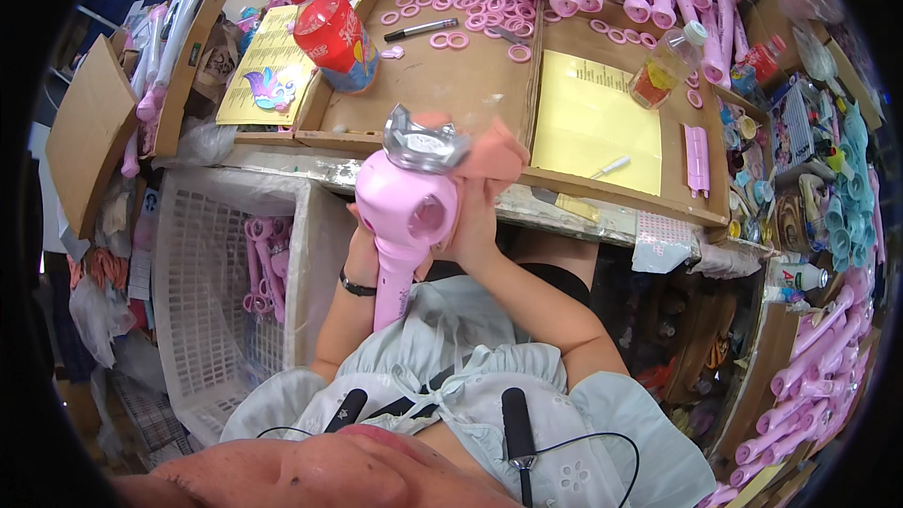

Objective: The person assembles pink bubble maker wands by inserting a small white stick into the top of each wand, wiping the wand with a cloth, and placing it into a white basket. The person repeats this process for several wands.

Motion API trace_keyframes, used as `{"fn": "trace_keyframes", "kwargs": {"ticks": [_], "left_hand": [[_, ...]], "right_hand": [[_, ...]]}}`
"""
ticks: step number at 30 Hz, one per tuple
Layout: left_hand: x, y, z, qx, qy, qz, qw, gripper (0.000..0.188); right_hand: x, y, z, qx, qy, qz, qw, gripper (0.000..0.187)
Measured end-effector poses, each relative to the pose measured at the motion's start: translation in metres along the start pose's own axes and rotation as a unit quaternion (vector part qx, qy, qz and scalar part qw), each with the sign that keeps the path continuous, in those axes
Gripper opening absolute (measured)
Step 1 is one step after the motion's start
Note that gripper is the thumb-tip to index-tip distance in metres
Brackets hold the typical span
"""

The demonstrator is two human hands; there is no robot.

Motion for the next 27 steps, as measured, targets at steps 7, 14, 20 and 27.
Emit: {"fn": "trace_keyframes", "kwargs": {"ticks": [7,14,20,27], "left_hand": [[0.015,-0.018,0.007,-0.003,-0.035,-0.362,0.931,0.059],[0.012,-0.017,0.036,0.138,-0.447,-0.53,0.707,0.056],[0.021,-0.017,0.027,0.174,-0.373,-0.55,0.727,0.063],[0.023,0.013,0.012,-0.069,-0.01,-0.253,0.965,0.062]], "right_hand": [[0.014,0.035,-0.021,0.071,-0.183,-0.069,0.978,0.03],[0.012,0.01,-0.007,0.154,-0.082,-0.045,0.984,0.014],[0.017,-0.045,0.024,0.25,0.04,0.073,0.965,0.028],[-0.003,-0.058,0.066,0.378,0.062,-0.5,0.777,0.043]]}}
Point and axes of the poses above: each hand's wrist, its own z-axis towards the middle knuckle, its own x-axis out of the back of the hand, y = z × x, the point moved 1 cm from there along z, towards the middle knuckle, and after that the axes turned 6 degrees about -x, right-handed, at the moved point
